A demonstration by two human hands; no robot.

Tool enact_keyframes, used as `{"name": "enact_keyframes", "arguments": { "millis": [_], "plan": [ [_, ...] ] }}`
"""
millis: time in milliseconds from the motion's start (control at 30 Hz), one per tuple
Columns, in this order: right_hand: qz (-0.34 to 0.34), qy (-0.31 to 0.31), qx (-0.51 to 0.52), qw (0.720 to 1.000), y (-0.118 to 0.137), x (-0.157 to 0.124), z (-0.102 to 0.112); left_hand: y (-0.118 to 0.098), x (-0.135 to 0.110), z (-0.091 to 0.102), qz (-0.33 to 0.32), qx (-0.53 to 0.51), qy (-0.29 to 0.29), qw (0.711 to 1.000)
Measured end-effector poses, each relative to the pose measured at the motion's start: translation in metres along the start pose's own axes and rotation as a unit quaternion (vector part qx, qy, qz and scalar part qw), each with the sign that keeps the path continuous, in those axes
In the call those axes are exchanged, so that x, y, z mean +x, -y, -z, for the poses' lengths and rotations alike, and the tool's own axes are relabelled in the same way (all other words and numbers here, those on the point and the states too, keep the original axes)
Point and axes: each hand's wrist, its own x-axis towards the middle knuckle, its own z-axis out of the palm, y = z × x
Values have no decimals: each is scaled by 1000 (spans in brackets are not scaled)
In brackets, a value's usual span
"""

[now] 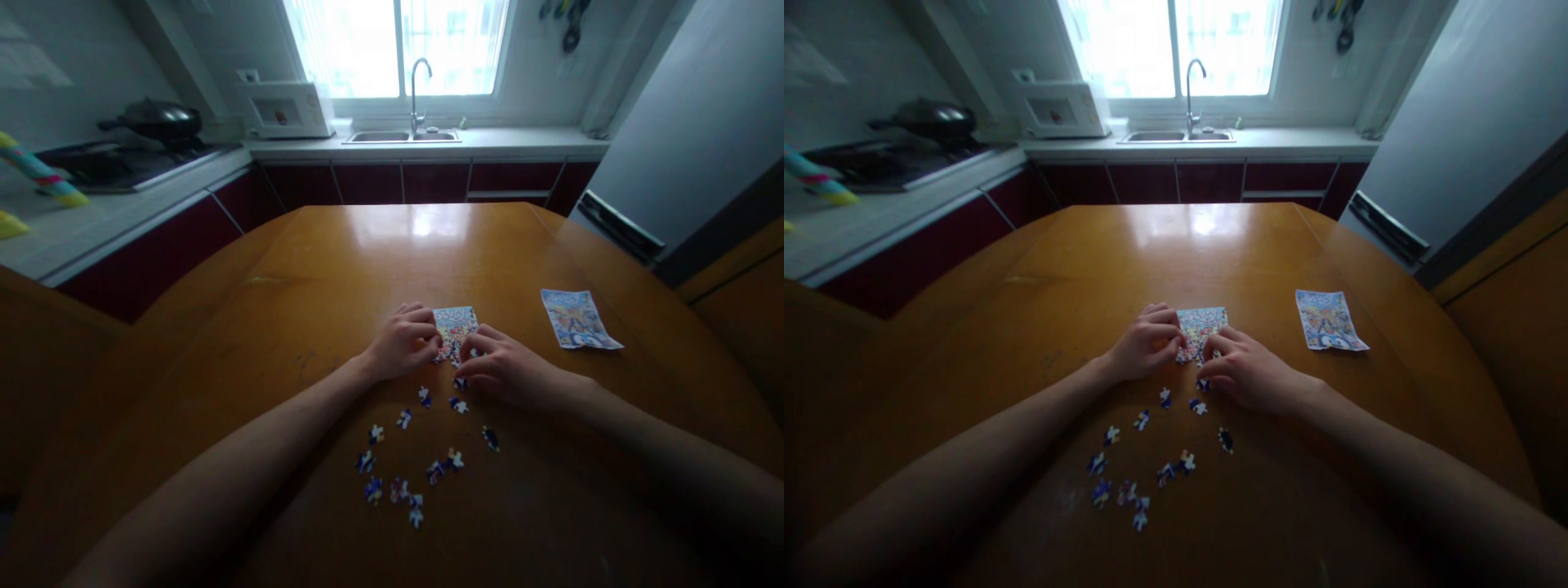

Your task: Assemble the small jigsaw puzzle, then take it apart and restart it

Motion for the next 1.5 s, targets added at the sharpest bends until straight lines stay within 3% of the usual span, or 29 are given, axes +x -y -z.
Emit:
{"name": "enact_keyframes", "arguments": {
  "millis": [233,500,667,967,1500],
  "plan": [
    [5,-24,-8,1000,1,4,-5,-1,0,1,0,-4,2,1000],
    [-61,-115,6,991,0,17,-16,1,-1,0,2,1,9,1000],
    [-59,-117,14,991,0,17,-15,1,-1,0,-3,-3,5,1000],
    [-80,-118,15,990,-17,-8,-2,-1,0,0,-7,-7,11,1000],
    [-74,-116,-17,990,-20,-11,-6,-1,1,1,-1,-25,18,1000]
  ]
}}
